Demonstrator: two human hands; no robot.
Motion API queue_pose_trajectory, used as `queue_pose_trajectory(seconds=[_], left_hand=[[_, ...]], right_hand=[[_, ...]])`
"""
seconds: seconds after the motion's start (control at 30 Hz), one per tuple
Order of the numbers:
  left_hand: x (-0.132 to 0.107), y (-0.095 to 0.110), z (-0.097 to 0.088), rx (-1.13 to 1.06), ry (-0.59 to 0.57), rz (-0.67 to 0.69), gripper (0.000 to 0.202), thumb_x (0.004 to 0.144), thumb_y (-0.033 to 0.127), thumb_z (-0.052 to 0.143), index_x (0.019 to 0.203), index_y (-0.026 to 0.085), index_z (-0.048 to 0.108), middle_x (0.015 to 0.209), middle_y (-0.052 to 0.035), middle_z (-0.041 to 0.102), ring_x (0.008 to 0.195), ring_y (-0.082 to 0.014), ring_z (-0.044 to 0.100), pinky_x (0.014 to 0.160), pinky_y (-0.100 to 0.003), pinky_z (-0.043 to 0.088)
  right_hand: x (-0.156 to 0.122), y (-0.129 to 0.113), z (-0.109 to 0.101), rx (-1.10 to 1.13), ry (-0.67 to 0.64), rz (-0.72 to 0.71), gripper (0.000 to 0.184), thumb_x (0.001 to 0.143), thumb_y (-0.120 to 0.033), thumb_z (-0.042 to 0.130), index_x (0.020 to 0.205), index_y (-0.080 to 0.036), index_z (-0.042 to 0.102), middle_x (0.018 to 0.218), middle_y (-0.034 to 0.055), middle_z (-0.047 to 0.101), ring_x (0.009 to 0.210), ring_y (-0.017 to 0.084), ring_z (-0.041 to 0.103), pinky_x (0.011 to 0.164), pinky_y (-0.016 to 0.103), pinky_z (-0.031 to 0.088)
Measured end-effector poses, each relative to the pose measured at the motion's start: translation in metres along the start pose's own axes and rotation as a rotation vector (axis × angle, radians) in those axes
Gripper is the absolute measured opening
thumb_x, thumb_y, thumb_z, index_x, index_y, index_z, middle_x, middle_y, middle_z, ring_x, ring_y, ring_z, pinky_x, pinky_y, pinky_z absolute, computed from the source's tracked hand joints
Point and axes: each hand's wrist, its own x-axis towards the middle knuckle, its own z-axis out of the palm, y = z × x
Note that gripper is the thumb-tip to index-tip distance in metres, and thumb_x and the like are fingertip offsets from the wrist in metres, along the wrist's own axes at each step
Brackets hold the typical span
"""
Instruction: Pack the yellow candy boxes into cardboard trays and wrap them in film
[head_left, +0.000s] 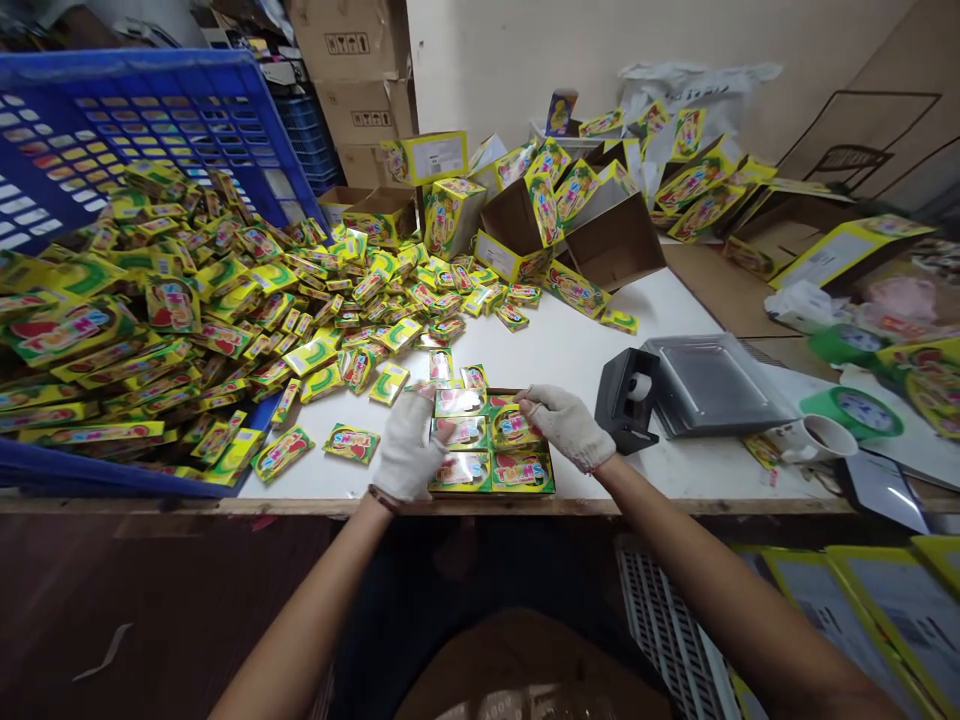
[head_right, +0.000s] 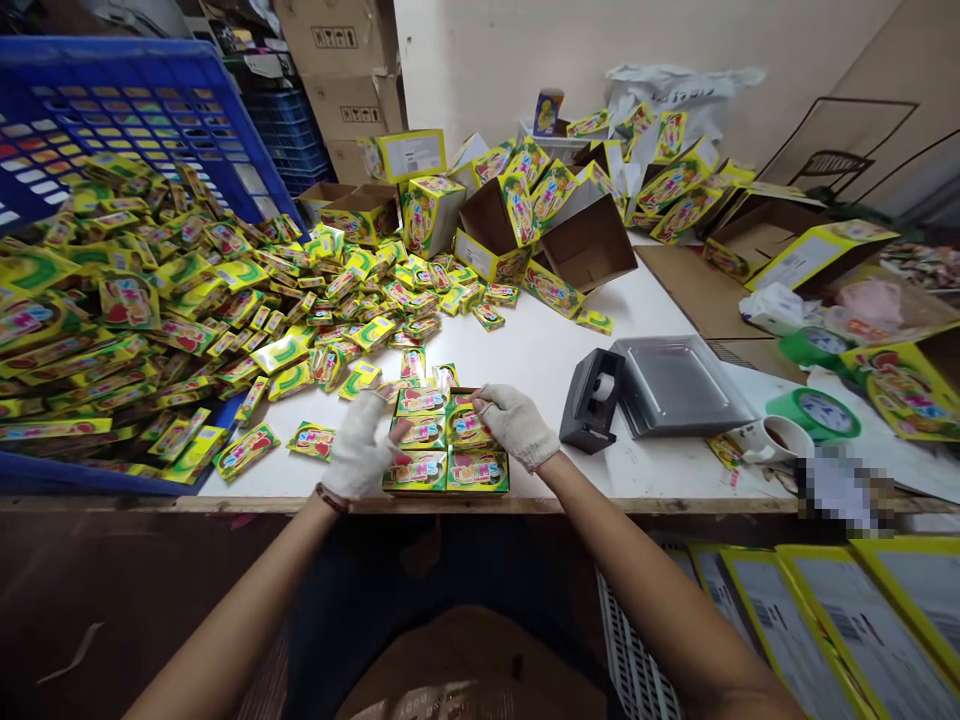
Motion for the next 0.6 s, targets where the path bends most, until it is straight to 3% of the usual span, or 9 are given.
queue_pose_trajectory(seconds=[0.13, 0.2, 0.27, 0.4, 0.5, 0.57, 0.6], left_hand=[[-0.008, -0.063, -0.03, 0.282, -0.118, -0.563, 0.074, 0.065, 0.044, 0.072, 0.129, 0.011, 0.054, 0.133, -0.0238, 0.045, 0.136, -0.044, 0.03, 0.11, -0.059, 0.028], [-0.02, -0.082, -0.042, 0.241, -0.171, -0.686, 0.069, 0.06, 0.038, 0.073, 0.123, 0.014, 0.058, 0.133, -0.0218, 0.045, 0.134, -0.0443, 0.033, 0.109, -0.059, 0.027], [-0.031, -0.089, -0.049, 0.157, -0.18, -0.709, 0.062, 0.057, 0.033, 0.071, 0.116, 0.017, 0.063, 0.128, -0.0179, 0.049, 0.127, -0.0415, 0.041, 0.109, -0.056, 0.029], [-0.044, -0.078, -0.049, -0.07, -0.078, -0.735, 0.068, 0.059, 0.045, 0.066, 0.12, 0.015, 0.06, 0.118, -0.0156, 0.056, 0.116, -0.037, 0.052, 0.106, -0.053, 0.036], [-0.043, -0.06, -0.049, -0.312, 0.012, -0.743, 0.067, 0.075, 0.058, 0.044, 0.126, 0.015, 0.054, 0.121, -0.0149, 0.058, 0.115, -0.032, 0.056, 0.1, -0.051, 0.044], [-0.038, -0.044, -0.053, -0.699, 0.065, -0.779, 0.068, 0.08, 0.063, 0.032, 0.125, 0.018, 0.055, 0.126, -0.014, 0.059, 0.117, -0.0326, 0.056, 0.094, -0.054, 0.049], [-0.035, -0.034, -0.056, -0.967, 0.089, -0.808, 0.067, 0.081, 0.064, 0.032, 0.124, 0.019, 0.056, 0.127, -0.0138, 0.06, 0.118, -0.0342, 0.056, 0.092, -0.057, 0.05]], right_hand=[[-0.001, 0.016, 0.009, -0.142, 0.052, 0.028, 0.023, 0.083, -0.029, 0.05, 0.087, -0.018, 0.07, 0.093, 0.0082, 0.071, 0.092, 0.022, 0.063, 0.087, 0.037, 0.049], [0.0, 0.018, 0.015, -0.154, 0.017, 0.034, 0.023, 0.082, -0.028, 0.05, 0.088, -0.018, 0.07, 0.095, 0.009, 0.07, 0.094, 0.022, 0.062, 0.089, 0.038, 0.048], [0.003, 0.015, 0.016, -0.105, 0.037, 0.075, 0.025, 0.082, -0.028, 0.049, 0.094, -0.017, 0.069, 0.093, 0.0086, 0.069, 0.09, 0.022, 0.062, 0.086, 0.037, 0.049], [0.004, 0.0, -0.002, 0.104, 0.142, 0.246, 0.043, 0.086, -0.027, 0.042, 0.126, -0.016, 0.053, 0.08, 0.0026, 0.065, 0.068, 0.017, 0.061, 0.065, 0.031, 0.05], [-0.008, -0.014, -0.018, -0.021, -0.143, 0.219, 0.038, 0.088, -0.028, 0.042, 0.121, -0.018, 0.056, 0.075, 0.0026, 0.065, 0.066, 0.017, 0.061, 0.062, 0.03, 0.049], [-0.013, -0.02, -0.023, -0.244, -0.322, 0.113, 0.031, 0.089, -0.03, 0.045, 0.112, -0.018, 0.063, 0.084, 0.007, 0.069, 0.076, 0.02, 0.064, 0.07, 0.033, 0.049], [-0.012, -0.02, -0.023, -0.341, -0.352, 0.031, 0.032, 0.088, -0.028, 0.047, 0.113, -0.018, 0.063, 0.095, 0.0096, 0.07, 0.085, 0.022, 0.065, 0.077, 0.034, 0.049]])
